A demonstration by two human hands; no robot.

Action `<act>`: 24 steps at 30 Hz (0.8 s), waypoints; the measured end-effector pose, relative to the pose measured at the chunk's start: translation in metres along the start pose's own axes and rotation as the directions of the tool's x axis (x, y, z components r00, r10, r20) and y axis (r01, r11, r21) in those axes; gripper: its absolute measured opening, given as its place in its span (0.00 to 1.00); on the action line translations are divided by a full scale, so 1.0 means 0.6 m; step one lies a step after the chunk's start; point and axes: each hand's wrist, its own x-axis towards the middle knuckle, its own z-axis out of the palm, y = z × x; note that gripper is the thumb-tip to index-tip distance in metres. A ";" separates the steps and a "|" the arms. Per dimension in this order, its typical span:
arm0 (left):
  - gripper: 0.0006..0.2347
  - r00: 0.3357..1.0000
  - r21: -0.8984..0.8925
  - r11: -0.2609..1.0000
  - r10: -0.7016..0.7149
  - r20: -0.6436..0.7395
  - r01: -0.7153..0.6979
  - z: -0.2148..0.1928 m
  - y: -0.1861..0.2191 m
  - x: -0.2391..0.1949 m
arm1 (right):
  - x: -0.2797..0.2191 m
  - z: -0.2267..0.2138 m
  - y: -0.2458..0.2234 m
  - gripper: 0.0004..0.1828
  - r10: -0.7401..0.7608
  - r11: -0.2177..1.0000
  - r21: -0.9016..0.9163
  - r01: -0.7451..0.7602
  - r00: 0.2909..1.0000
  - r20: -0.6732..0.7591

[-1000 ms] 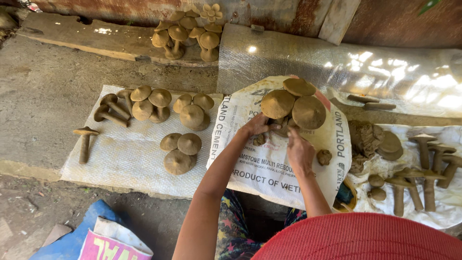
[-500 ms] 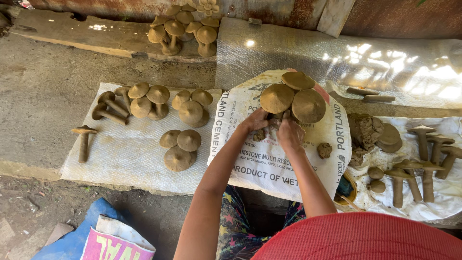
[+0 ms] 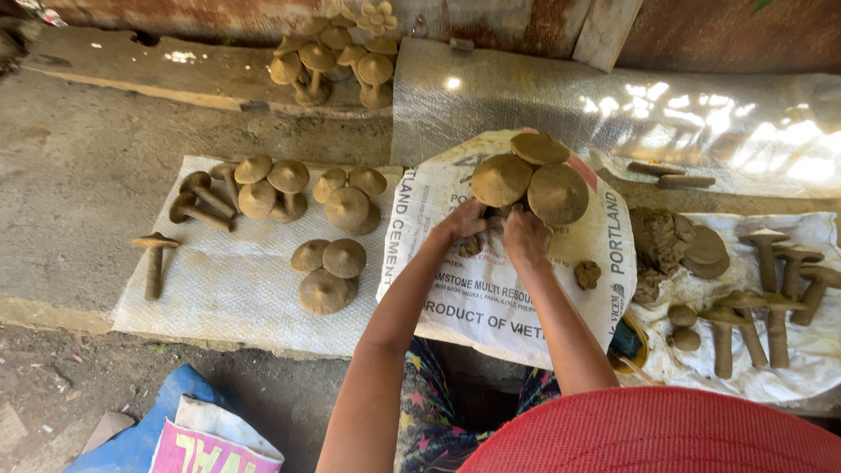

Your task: The person shapes and attaches clay pieces to form decorative mushrooms by hand, joining the stems and caps while working on a sack on the floor.

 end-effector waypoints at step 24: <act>0.28 0.974 -0.107 0.979 -0.152 0.167 0.171 -0.020 0.060 -0.016 | -0.055 -0.053 0.148 0.31 -0.296 0.882 -0.299 0.364 0.922 0.250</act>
